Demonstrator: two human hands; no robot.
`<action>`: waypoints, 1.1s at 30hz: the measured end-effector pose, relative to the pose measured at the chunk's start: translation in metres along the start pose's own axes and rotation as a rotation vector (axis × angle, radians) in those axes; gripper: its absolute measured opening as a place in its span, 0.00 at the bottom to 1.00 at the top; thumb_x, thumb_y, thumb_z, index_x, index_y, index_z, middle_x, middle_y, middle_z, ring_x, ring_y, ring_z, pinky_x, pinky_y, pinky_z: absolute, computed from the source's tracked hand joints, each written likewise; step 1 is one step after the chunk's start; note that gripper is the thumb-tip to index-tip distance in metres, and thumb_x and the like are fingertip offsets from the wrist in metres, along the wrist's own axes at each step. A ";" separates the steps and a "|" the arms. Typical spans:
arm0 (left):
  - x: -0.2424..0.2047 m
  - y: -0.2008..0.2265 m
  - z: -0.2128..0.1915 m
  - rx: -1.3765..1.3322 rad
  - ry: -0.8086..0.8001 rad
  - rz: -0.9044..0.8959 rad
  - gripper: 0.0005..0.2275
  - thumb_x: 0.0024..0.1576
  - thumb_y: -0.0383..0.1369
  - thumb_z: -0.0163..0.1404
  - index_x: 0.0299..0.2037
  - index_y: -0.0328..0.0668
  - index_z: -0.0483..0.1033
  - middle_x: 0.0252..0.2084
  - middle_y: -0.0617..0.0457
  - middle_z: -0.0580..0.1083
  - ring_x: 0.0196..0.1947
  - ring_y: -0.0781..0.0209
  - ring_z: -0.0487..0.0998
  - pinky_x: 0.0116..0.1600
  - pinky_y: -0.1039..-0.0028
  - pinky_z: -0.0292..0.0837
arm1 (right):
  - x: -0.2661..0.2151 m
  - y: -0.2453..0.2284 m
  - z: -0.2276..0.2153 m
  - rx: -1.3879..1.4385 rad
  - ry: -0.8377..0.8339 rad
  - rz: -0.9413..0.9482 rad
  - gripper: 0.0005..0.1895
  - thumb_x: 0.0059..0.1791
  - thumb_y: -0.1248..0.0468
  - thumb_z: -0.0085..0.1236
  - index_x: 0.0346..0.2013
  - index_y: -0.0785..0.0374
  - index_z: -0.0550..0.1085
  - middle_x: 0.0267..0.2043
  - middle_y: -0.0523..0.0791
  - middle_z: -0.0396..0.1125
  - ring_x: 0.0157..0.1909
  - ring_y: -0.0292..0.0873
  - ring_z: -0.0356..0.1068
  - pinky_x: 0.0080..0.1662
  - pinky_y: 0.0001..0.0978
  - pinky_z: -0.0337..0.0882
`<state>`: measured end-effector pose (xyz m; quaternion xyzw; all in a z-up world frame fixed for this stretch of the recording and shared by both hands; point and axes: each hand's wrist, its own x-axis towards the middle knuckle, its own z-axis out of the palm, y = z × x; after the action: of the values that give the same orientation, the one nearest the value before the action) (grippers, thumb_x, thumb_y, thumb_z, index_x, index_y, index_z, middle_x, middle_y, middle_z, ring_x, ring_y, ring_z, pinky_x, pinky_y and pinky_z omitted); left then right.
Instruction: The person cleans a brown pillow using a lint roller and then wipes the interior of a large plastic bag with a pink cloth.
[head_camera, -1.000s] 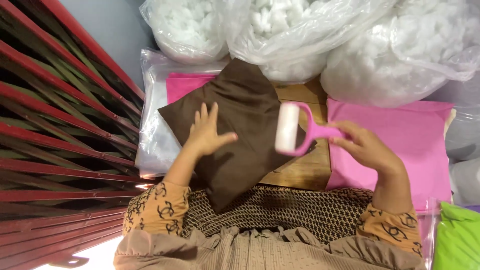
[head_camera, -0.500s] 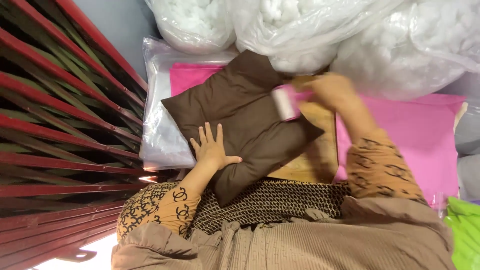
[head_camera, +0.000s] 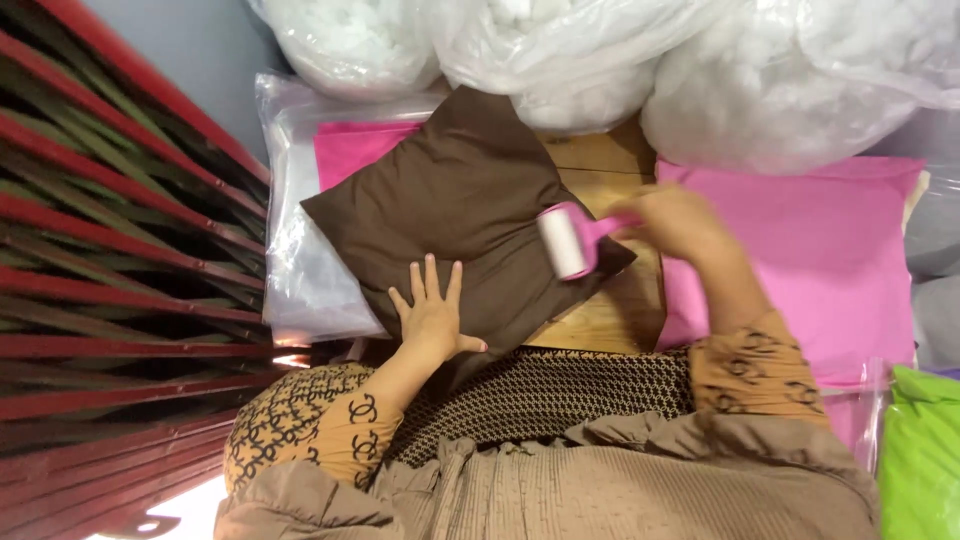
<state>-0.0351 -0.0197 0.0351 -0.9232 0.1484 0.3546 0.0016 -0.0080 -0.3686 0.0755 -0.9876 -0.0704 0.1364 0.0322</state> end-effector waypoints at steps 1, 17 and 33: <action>0.001 0.000 -0.001 0.007 0.003 0.006 0.58 0.48 0.58 0.62 0.78 0.51 0.28 0.78 0.34 0.25 0.77 0.34 0.23 0.70 0.29 0.25 | -0.013 0.006 -0.012 0.002 0.005 0.008 0.18 0.48 0.49 0.61 0.52 0.40 0.79 0.48 0.51 0.75 0.54 0.59 0.74 0.54 0.51 0.75; 0.002 -0.002 -0.006 0.018 -0.023 -0.030 0.59 0.46 0.63 0.60 0.77 0.56 0.25 0.78 0.38 0.22 0.77 0.38 0.20 0.72 0.34 0.26 | -0.044 0.004 -0.050 -0.068 -0.126 0.235 0.12 0.48 0.52 0.63 0.46 0.35 0.81 0.37 0.43 0.72 0.48 0.49 0.68 0.47 0.39 0.69; 0.017 -0.022 -0.008 -0.103 0.076 -0.093 0.60 0.46 0.64 0.59 0.78 0.49 0.28 0.78 0.34 0.26 0.77 0.34 0.24 0.70 0.30 0.22 | 0.006 0.032 -0.030 -0.182 0.020 0.181 0.18 0.47 0.42 0.61 0.50 0.32 0.80 0.39 0.48 0.78 0.48 0.55 0.77 0.51 0.48 0.76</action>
<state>-0.0118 -0.0044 0.0272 -0.9407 0.0868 0.3261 -0.0350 0.0104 -0.4004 0.0997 -0.9901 0.0075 0.1219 -0.0693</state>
